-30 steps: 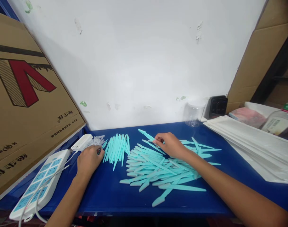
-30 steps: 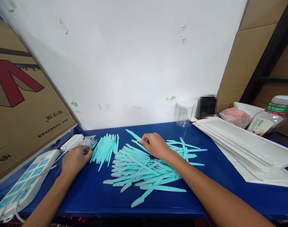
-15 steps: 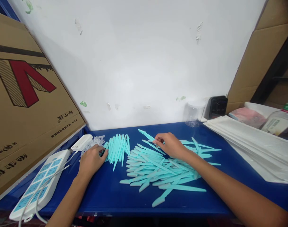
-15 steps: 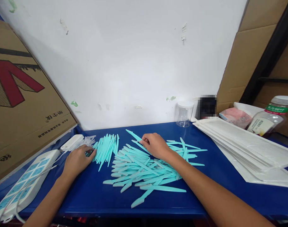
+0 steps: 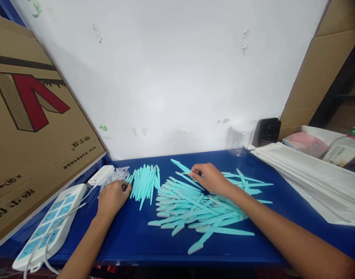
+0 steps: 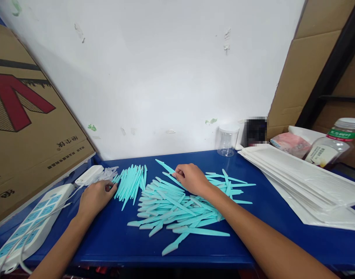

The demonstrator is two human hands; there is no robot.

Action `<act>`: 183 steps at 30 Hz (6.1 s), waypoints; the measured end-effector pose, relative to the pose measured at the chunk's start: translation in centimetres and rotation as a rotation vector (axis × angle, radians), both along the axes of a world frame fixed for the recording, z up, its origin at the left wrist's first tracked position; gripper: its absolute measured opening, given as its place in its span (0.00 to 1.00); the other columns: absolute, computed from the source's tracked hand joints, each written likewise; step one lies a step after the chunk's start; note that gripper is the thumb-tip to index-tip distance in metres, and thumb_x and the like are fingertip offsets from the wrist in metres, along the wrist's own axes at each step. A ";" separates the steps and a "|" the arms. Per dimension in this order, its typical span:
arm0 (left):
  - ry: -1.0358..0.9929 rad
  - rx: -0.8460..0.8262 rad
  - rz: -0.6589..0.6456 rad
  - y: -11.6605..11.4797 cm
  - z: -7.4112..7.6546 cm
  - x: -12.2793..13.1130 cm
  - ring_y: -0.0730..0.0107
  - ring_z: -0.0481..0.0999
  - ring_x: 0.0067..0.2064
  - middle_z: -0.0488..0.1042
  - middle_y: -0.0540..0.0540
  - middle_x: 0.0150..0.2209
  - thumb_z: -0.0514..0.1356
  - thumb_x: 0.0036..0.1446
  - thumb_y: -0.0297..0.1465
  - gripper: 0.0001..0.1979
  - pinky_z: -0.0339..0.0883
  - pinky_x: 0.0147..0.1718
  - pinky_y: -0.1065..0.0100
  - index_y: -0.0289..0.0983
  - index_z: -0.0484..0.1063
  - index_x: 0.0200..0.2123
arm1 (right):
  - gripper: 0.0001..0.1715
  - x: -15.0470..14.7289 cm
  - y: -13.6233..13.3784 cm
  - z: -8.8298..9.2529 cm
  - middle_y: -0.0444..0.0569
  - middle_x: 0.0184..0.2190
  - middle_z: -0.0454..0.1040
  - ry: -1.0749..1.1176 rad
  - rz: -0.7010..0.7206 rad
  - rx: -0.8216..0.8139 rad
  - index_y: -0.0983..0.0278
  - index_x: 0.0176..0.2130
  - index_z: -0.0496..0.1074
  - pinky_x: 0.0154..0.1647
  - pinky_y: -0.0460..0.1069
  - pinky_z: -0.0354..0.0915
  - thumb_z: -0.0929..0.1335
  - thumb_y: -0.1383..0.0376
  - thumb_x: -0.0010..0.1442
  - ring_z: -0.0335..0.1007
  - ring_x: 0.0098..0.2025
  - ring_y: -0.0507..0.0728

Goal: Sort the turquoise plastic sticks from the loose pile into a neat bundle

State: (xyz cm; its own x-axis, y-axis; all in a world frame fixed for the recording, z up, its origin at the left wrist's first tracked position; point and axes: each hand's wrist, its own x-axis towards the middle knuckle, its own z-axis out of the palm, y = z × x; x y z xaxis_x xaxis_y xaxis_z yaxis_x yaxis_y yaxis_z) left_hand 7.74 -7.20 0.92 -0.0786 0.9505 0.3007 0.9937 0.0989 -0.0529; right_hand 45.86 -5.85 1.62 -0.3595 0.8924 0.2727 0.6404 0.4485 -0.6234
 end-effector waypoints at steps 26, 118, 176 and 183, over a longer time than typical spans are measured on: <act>-0.150 0.051 -0.113 0.2 -0.6 0.3 0.60 0.74 0.32 0.76 0.47 0.28 0.53 0.62 0.46 0.18 0.54 0.29 0.67 0.41 0.71 0.29 | 0.22 0.0 0.1 -0.1 0.49 0.24 0.75 -0.015 -0.012 0.015 0.61 0.33 0.76 0.27 0.48 0.58 0.63 0.52 0.70 0.69 0.25 0.55; -0.125 0.252 -0.172 -0.5 0.3 0.9 0.50 0.76 0.50 0.80 0.38 0.46 0.51 0.67 0.41 0.21 0.66 0.52 0.57 0.36 0.79 0.43 | 0.20 -0.5 -0.6 1.2 0.49 0.28 0.80 0.221 0.045 -0.132 0.64 0.31 0.76 0.31 0.48 0.65 0.67 0.52 0.66 0.73 0.29 0.55; -0.099 0.030 -0.002 3.2 4.8 2.5 0.51 0.77 0.35 0.80 0.40 0.31 0.54 0.61 0.52 0.23 0.52 0.27 0.65 0.41 0.77 0.31 | 0.16 0.2 0.3 1.0 0.46 0.28 0.79 0.005 -0.140 0.059 0.61 0.32 0.77 0.29 0.48 0.58 0.67 0.56 0.66 0.71 0.29 0.55; -0.160 0.102 -0.482 4.8 7.4 10.7 0.62 0.74 0.30 0.78 0.46 0.28 0.54 0.66 0.47 0.20 0.54 0.28 0.66 0.41 0.78 0.36 | 0.14 0.0 0.3 -0.5 0.47 0.35 0.78 -0.223 -0.065 0.013 0.61 0.35 0.78 0.29 0.48 0.57 0.74 0.53 0.58 0.72 0.32 0.55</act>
State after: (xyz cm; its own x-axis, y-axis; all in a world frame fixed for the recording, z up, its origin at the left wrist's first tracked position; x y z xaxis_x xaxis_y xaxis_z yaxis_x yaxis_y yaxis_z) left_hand 18.48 -2.37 8.31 0.3083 0.8565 0.4139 0.9225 -0.3754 0.0898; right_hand 45.88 -5.51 1.13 -0.3539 0.9126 0.2045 0.7894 0.4088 -0.4580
